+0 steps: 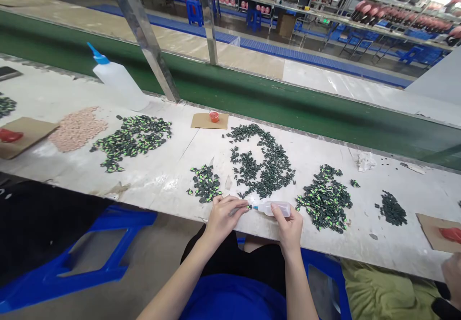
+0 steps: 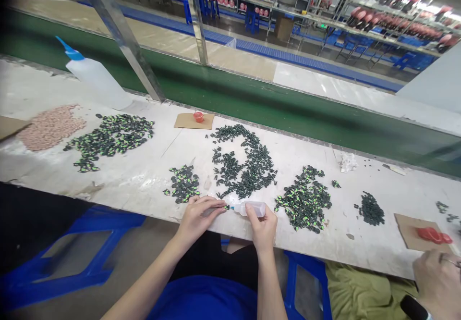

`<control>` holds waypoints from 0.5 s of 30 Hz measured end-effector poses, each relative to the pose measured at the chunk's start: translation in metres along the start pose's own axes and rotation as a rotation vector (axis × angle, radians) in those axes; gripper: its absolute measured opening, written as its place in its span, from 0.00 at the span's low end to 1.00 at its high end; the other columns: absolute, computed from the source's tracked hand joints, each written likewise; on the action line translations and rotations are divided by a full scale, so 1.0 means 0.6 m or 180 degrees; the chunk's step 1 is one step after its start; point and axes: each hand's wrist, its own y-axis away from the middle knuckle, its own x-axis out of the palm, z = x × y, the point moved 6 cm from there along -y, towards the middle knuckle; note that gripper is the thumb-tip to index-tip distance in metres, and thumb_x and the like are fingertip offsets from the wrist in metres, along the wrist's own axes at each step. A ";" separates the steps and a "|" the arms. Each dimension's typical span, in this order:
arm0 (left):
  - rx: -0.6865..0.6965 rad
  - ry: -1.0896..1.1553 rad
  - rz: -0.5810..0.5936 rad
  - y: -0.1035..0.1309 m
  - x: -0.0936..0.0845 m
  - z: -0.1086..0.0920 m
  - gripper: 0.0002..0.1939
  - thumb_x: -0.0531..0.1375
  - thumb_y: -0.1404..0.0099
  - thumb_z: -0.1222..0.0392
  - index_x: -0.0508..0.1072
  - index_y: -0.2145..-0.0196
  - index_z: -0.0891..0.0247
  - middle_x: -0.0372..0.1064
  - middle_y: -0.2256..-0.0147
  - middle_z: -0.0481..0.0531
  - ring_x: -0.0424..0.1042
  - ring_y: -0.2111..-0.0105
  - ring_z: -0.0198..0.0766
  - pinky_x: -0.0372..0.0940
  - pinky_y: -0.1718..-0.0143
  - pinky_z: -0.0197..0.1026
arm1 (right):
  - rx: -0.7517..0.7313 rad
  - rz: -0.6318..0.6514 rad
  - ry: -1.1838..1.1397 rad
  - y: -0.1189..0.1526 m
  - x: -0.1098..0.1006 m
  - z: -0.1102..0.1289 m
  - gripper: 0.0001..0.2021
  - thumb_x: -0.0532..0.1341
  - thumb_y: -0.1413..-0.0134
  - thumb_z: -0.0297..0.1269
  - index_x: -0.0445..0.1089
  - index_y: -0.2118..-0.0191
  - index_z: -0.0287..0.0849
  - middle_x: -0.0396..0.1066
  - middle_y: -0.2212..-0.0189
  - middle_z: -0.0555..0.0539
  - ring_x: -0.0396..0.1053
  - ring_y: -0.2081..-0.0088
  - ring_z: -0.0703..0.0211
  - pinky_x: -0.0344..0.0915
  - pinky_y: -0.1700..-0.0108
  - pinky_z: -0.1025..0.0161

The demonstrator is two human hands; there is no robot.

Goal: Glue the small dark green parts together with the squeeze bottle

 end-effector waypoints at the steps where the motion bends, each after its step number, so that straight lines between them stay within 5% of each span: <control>1: 0.0010 -0.0002 -0.0014 0.000 0.000 0.000 0.01 0.63 0.37 0.59 0.76 0.67 0.56 0.79 0.69 0.44 0.76 0.69 0.36 0.54 0.61 0.44 | 0.0007 0.0007 0.0000 0.000 0.000 -0.002 0.16 0.64 0.54 0.49 0.75 0.74 0.38 0.75 0.78 0.47 0.69 0.75 0.57 0.65 0.72 0.63; 15: -0.0142 0.0061 0.0079 -0.003 0.002 0.006 0.02 0.64 0.38 0.57 0.76 0.68 0.55 0.79 0.69 0.44 0.76 0.69 0.37 0.55 0.60 0.45 | -0.0034 -0.0198 0.0070 -0.001 -0.004 0.007 0.15 0.63 0.53 0.48 0.73 0.76 0.38 0.73 0.80 0.48 0.68 0.76 0.58 0.65 0.73 0.64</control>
